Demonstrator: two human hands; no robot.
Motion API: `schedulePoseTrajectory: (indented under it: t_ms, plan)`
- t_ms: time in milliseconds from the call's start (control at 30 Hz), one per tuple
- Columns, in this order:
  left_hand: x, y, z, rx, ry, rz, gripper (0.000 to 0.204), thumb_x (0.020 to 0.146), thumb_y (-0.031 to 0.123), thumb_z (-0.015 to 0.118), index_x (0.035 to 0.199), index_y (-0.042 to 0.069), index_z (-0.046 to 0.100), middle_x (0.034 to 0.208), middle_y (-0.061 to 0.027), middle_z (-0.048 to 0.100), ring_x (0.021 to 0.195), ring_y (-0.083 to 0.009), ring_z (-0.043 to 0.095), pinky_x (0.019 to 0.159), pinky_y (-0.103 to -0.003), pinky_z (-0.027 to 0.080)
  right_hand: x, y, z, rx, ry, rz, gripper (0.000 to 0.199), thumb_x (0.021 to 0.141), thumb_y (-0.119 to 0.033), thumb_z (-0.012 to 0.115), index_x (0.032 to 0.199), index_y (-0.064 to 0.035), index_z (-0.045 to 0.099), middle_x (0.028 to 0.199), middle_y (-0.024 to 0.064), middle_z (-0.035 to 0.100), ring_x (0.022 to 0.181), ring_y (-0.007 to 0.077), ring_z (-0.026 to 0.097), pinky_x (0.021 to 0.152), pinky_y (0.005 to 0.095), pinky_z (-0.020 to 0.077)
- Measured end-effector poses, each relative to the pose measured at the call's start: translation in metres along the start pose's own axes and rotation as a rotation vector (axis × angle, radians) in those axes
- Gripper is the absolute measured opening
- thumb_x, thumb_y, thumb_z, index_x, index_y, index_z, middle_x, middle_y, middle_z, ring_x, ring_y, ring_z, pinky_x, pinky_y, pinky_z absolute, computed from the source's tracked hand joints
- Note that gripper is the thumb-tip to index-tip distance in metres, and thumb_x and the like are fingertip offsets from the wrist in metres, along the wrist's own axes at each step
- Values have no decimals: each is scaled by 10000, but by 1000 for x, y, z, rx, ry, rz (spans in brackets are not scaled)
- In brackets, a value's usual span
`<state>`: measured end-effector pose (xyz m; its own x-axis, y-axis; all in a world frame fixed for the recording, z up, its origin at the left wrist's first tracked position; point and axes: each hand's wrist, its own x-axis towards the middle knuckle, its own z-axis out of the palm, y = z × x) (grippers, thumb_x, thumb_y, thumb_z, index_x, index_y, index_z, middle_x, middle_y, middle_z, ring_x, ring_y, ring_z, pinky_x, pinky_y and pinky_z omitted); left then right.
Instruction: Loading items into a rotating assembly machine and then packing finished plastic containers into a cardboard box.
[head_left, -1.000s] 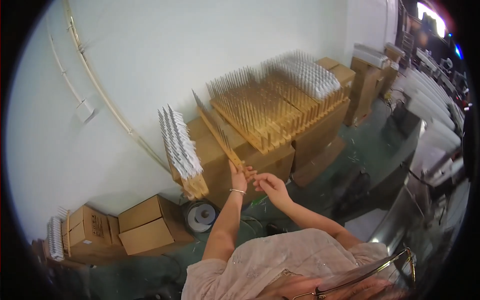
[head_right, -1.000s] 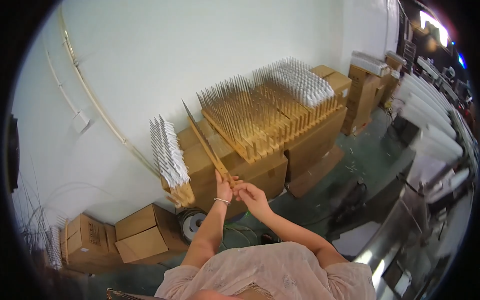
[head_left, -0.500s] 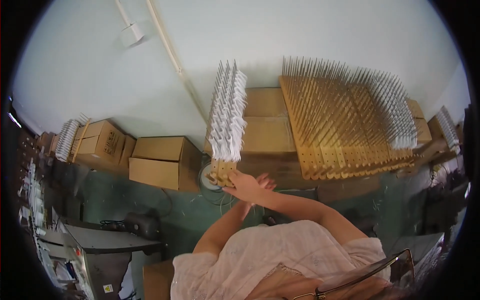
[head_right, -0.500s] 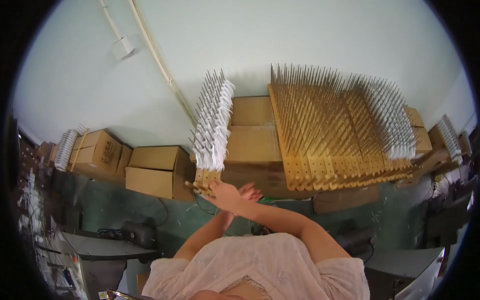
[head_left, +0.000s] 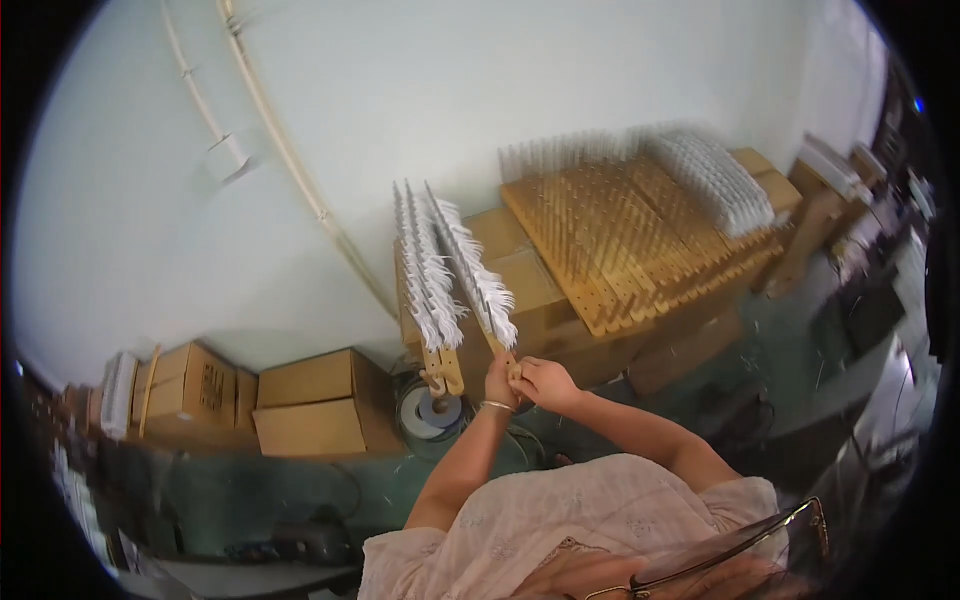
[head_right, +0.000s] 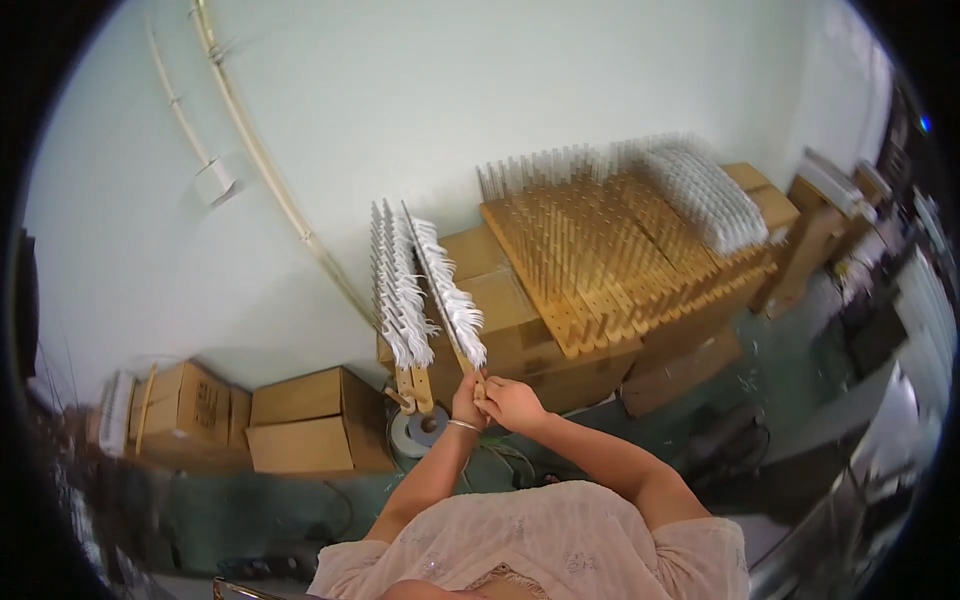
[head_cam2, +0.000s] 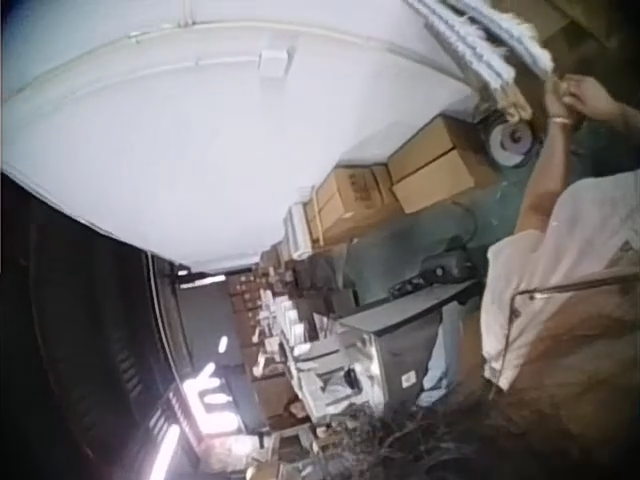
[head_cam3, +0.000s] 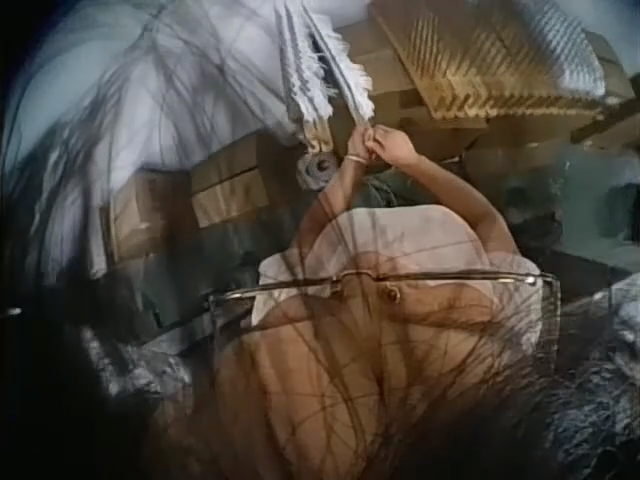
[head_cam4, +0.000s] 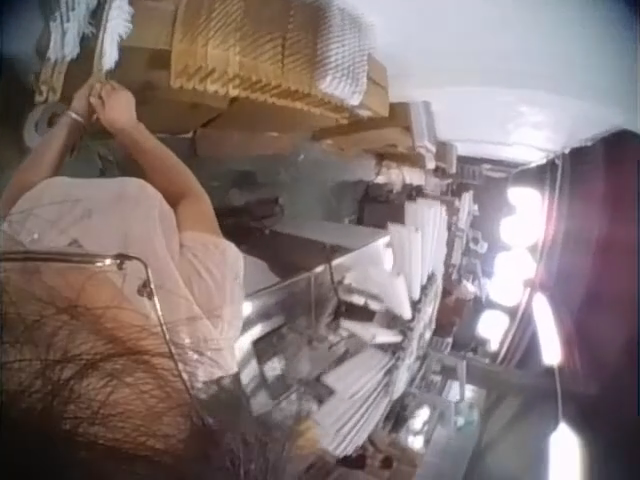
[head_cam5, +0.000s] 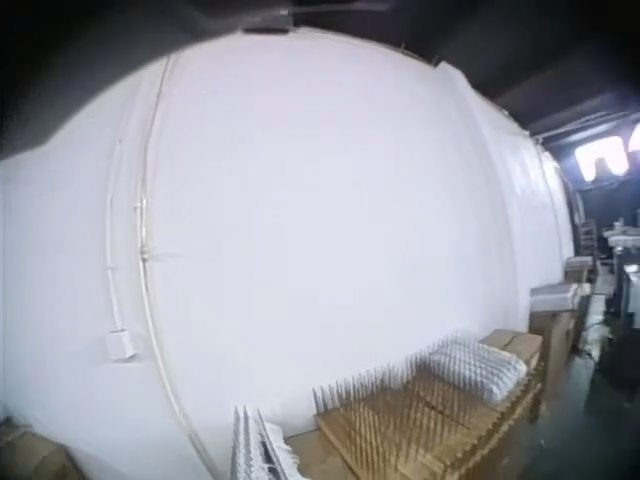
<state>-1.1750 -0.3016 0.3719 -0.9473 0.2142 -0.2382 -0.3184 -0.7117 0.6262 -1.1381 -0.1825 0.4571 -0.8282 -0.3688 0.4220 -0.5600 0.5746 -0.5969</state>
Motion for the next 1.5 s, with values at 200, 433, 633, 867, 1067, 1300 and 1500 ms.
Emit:
schedulePoseTrajectory:
  t_ms: [200, 433, 633, 867, 1067, 1300, 1500]
  plan:
    - [-116, -13, -13, 213, -101, -120, 361, 874, 415, 361, 859, 68, 462, 663, -38, 473, 459, -123, 447, 394, -234, 370, -75, -80, -31, 114, 174, 6, 175, 762, -157, 552, 908, -59, 558, 773, 104, 553, 692, 286, 552, 610, 340, 446]
    - [-242, 32, -134, 611, -250, -296, 244, 869, 290, 414, 941, 64, 475, 599, -32, 463, 472, -136, 476, 396, -223, 363, -57, -145, -120, -106, 630, 165, 329, 765, -142, 537, 1073, -45, 478, 745, 125, 553, 669, 272, 547, 580, 341, 432]
    - [-215, 64, -214, 912, -566, -204, 254, 883, 167, 388, 1084, 56, 498, 972, -94, 550, 791, -157, 539, 661, -279, 444, -101, -181, -171, -349, 336, 352, 434, 628, -172, 577, 1051, -89, 528, 794, 117, 593, 723, 275, 571, 630, 357, 450]
    - [-176, -48, 2, 1148, -1195, -182, 300, 854, 154, 431, 1125, 28, 458, 1056, -133, 502, 883, -218, 508, 724, -319, 442, -281, -282, -194, -629, 574, 500, 295, 602, -305, 661, 592, -67, 487, 575, 72, 516, 528, 284, 501, 472, 370, 368]
    - [-198, -13, 148, 1384, -1246, 139, 373, 825, 141, 474, 1166, 0, 419, 1139, -172, 455, 975, -280, 477, 788, -359, 439, -453, -370, -169, -932, 1051, 673, 309, 613, -236, 639, 517, -57, 407, 490, 75, 396, 444, 234, 419, 428, 331, 324]
    - [-232, -142, 260, 549, -1115, 81, 213, 848, 261, 459, 903, 57, 479, 761, -40, 489, 603, -145, 466, 446, -223, 366, -571, -418, -171, -1051, 1378, 939, 308, 619, -209, 648, 523, -42, 407, 496, 74, 381, 438, 205, 392, 414, 303, 300]
    - [-281, -214, 367, 152, -1304, -359, 203, 837, 232, 494, 892, 37, 482, 819, -96, 541, 522, -195, 500, 451, -251, 407, -644, -418, -240, -1229, 1444, 830, 307, 610, -120, 659, 521, -16, 384, 484, 73, 357, 425, 174, 347, 409, 282, 275]
